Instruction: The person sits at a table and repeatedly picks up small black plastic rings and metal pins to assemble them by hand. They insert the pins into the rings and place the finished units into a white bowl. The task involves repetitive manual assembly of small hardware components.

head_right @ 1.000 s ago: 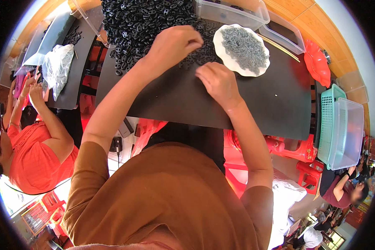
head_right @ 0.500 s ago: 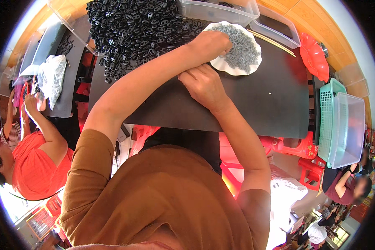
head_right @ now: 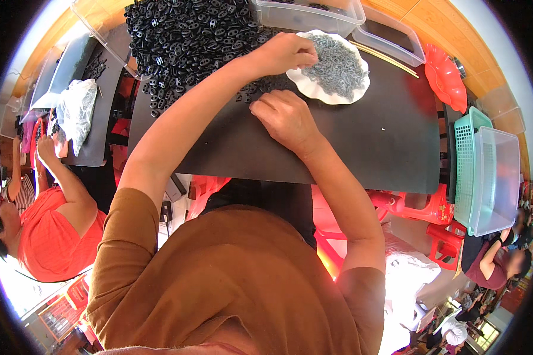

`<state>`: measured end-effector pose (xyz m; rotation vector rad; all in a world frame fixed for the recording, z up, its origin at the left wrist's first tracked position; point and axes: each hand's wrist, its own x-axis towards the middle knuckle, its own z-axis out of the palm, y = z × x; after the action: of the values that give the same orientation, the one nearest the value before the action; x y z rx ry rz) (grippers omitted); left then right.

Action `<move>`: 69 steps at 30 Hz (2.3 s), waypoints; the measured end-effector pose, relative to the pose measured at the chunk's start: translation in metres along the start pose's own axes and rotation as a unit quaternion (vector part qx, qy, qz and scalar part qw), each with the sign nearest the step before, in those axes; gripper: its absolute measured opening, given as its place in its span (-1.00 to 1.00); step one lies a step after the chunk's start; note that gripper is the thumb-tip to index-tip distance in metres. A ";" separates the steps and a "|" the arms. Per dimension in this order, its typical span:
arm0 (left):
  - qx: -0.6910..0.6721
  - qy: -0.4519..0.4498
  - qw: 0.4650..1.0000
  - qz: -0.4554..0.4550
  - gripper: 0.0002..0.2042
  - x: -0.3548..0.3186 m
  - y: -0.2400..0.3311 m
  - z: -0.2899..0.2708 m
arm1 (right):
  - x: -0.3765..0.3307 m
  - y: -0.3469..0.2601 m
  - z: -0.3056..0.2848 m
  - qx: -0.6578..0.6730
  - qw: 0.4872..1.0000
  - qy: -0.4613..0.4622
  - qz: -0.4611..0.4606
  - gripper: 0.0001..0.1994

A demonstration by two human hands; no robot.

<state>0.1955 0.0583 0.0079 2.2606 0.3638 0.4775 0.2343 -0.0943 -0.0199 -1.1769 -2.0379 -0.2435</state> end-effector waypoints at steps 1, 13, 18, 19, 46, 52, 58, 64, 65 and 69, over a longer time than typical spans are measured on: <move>-0.043 -0.014 0.999 -0.031 -0.82 -0.006 0.003 -0.006 | 0.000 0.000 0.000 0.001 1.000 -0.007 -0.003 -0.85; -0.149 -0.055 0.985 -0.059 -0.81 -0.043 0.001 -0.030 | 0.020 0.004 -0.040 -0.024 0.966 0.190 0.173 -0.88; -0.164 -0.094 0.981 -0.038 -0.83 -0.041 0.002 -0.030 | 0.009 0.029 -0.047 0.006 0.977 0.103 0.186 -0.85; -0.167 -0.102 0.980 -0.038 -0.83 -0.040 0.002 -0.030 | 0.009 0.030 -0.048 0.001 0.977 0.102 0.186 -0.86; -0.045 0.035 0.998 0.001 -0.86 -0.028 0.004 -0.006 | -0.008 0.048 -0.057 0.025 0.932 0.072 0.354 -0.93; 0.029 0.051 0.998 0.010 -0.87 -0.025 0.008 0.003 | -0.016 0.061 -0.053 0.089 0.903 0.147 0.394 -0.91; -0.023 0.120 0.991 0.052 -0.83 -0.036 0.012 0.005 | -0.013 0.049 -0.055 0.174 0.883 0.123 0.419 -0.91; -0.146 0.098 0.984 -0.012 -0.87 -0.079 0.027 -0.017 | 0.003 0.031 -0.046 0.354 0.843 0.076 0.398 -0.84; -0.146 0.109 0.983 -0.020 -0.88 -0.087 0.026 -0.020 | 0.007 0.027 -0.042 0.354 0.849 0.063 0.388 -0.83; -0.173 0.120 0.976 -0.052 -0.91 -0.118 0.023 -0.034 | 0.021 0.010 -0.029 0.313 0.882 0.007 0.352 -0.87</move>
<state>0.0777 0.0179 0.0202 1.8424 0.4792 0.7032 0.2515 -0.0897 0.0129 -1.3627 -1.3649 0.7101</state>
